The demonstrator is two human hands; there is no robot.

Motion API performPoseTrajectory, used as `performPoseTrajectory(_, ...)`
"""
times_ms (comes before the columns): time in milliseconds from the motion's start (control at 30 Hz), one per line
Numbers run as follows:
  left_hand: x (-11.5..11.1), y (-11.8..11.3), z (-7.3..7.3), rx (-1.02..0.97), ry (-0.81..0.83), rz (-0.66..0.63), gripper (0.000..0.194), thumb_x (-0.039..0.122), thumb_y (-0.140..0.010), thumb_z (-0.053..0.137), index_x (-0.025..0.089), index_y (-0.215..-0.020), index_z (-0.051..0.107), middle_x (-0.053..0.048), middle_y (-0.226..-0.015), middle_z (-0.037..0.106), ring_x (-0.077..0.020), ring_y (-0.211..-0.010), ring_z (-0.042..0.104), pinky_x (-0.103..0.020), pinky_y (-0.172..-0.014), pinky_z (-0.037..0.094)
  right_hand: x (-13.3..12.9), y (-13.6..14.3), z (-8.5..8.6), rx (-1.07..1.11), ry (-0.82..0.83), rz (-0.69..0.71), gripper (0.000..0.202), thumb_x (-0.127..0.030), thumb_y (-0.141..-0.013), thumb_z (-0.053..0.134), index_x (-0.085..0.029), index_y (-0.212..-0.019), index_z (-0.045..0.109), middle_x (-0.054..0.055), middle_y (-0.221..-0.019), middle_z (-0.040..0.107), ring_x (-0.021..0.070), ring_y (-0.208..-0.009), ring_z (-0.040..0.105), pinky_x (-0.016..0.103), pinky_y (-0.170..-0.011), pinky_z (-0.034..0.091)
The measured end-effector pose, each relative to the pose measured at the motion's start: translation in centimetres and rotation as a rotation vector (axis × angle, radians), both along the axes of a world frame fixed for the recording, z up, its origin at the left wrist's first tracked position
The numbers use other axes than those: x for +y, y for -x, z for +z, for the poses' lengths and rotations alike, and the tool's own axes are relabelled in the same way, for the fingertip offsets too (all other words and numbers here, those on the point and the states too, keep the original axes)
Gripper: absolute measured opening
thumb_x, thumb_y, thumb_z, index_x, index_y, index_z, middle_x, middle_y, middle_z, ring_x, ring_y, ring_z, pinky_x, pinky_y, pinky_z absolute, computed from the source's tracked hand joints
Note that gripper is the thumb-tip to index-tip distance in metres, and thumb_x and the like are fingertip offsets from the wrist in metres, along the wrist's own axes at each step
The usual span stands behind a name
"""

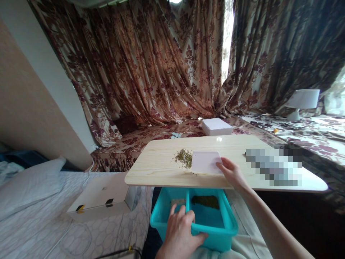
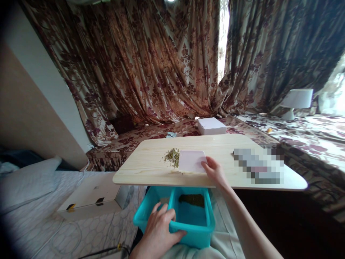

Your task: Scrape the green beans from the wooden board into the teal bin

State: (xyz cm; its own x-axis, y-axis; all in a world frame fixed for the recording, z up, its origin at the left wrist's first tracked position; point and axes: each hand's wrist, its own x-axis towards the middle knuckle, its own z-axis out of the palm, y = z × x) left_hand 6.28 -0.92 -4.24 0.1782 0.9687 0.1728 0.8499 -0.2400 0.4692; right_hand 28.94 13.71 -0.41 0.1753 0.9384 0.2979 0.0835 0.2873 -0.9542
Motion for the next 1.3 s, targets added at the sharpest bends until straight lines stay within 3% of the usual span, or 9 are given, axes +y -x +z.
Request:
performPoseTrajectory(467,0.1,0.0,0.0,0.003,0.015,0.003,0.027,0.035,-0.061,0.080,0.024,-0.068,0.057,0.001,-0.077,0.058,-0.0231,-0.086,0.060,-0.047,-0.109,0.031,0.2,0.7,-0.1,-0.038,0.036,0.090,0.034,-0.052,-0.065,0.073,-0.022,-0.081,0.069,0.007,-0.087,0.078,0.0280,-0.086,0.072,0.039,-0.081,0.056)
performPoseTrajectory(767,0.0,0.2,0.6,0.003,0.037,0.004,0.027,0.034,-0.063,0.080,0.024,-0.068,0.056,0.001,-0.078,0.058,-0.0236,-0.089,0.060,-0.047,-0.109,0.031,-0.2,0.8,0.1,-0.055,0.080,0.198,0.047,-0.062,-0.059,0.074,-0.021,-0.081,0.069,0.009,-0.088,0.076,0.0289,-0.088,0.070,0.040,-0.082,0.054)
performPoseTrajectory(1167,0.0,0.1,0.9,0.007,0.039,-0.004,0.026,0.034,-0.063,0.080,0.023,-0.068,0.057,0.001,-0.078,0.058,-0.0240,-0.090,0.060,-0.047,-0.108,0.031,-3.7,-0.5,1.9,-0.129,0.157,0.386,0.051,-0.062,-0.064,0.074,-0.016,-0.085,0.070,0.007,-0.084,0.075,0.0231,-0.077,0.067,0.033,-0.068,0.053)
performPoseTrajectory(1233,0.0,0.1,0.8,0.007,0.038,-0.007,0.026,0.034,-0.063,0.080,0.023,-0.068,0.057,0.001,-0.078,0.058,-0.0239,-0.090,0.060,-0.047,-0.109,0.031,-4.1,-1.1,2.3,-0.146,0.149,0.356,0.050,-0.062,-0.063,0.074,-0.017,-0.085,0.070,0.008,-0.084,0.075,0.0239,-0.079,0.067,0.034,-0.069,0.054)
performPoseTrajectory(1300,0.0,0.1,0.7,0.007,0.038,-0.011,0.026,0.034,-0.063,0.080,0.023,-0.068,0.057,0.001,-0.079,0.059,-0.0237,-0.090,0.060,-0.047,-0.109,0.031,-4.3,-2.1,2.7,-0.136,0.119,0.222,0.047,-0.059,-0.064,0.075,-0.018,-0.086,0.071,0.008,-0.087,0.075,0.0254,-0.084,0.068,0.035,-0.074,0.054)
